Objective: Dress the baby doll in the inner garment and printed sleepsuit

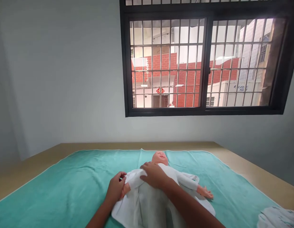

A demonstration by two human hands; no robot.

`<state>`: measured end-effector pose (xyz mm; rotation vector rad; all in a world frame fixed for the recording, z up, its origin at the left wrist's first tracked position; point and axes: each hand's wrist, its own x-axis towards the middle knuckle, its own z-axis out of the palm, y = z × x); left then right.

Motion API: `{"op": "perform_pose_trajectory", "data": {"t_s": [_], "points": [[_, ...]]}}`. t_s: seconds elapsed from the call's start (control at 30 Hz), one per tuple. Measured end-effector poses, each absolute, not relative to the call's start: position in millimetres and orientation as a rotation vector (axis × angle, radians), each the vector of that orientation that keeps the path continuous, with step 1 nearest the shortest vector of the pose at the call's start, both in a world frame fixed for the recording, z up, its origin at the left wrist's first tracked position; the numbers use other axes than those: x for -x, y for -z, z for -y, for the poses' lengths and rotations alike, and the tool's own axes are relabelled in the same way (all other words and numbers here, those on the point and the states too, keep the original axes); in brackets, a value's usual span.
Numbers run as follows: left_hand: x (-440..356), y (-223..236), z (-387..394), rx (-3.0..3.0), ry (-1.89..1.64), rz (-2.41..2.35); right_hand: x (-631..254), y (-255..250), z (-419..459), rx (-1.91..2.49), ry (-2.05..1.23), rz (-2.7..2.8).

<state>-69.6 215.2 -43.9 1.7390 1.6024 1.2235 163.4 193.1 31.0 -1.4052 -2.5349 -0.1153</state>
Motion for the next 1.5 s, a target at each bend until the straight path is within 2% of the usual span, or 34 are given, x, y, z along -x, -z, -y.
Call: {"op": "perform_pose_trajectory", "data": {"t_s": [0.2, 0.57, 0.87, 1.03, 1.27, 1.4, 1.5], "points": [[81, 64, -216, -1.734, -1.198, -1.442, -114, -17, -216, 1.274, 0.054, 2.864], [74, 66, -217, -1.806, -1.185, -1.594, -152, -30, -202, 1.396, 0.109, 2.431], [60, 59, -199, -2.006, -1.134, -1.721, -146, -20, -202, 1.412, 0.126, 2.417], [67, 46, -194, -1.486, -1.498, -1.487, -149, -19, -204, 1.439, 0.128, 2.432], [66, 25, -181, -1.069, -1.524, -1.127, -143, -12, -203, 1.462, 0.173, 2.501], [43, 17, -164, -1.315, -1.608, -1.287, -142, -11, -203, 1.481, 0.212, 2.517], [21, 19, -151, -1.623, -1.523, -1.268, -142, -11, -202, 1.475, 0.228, 2.553]]}}
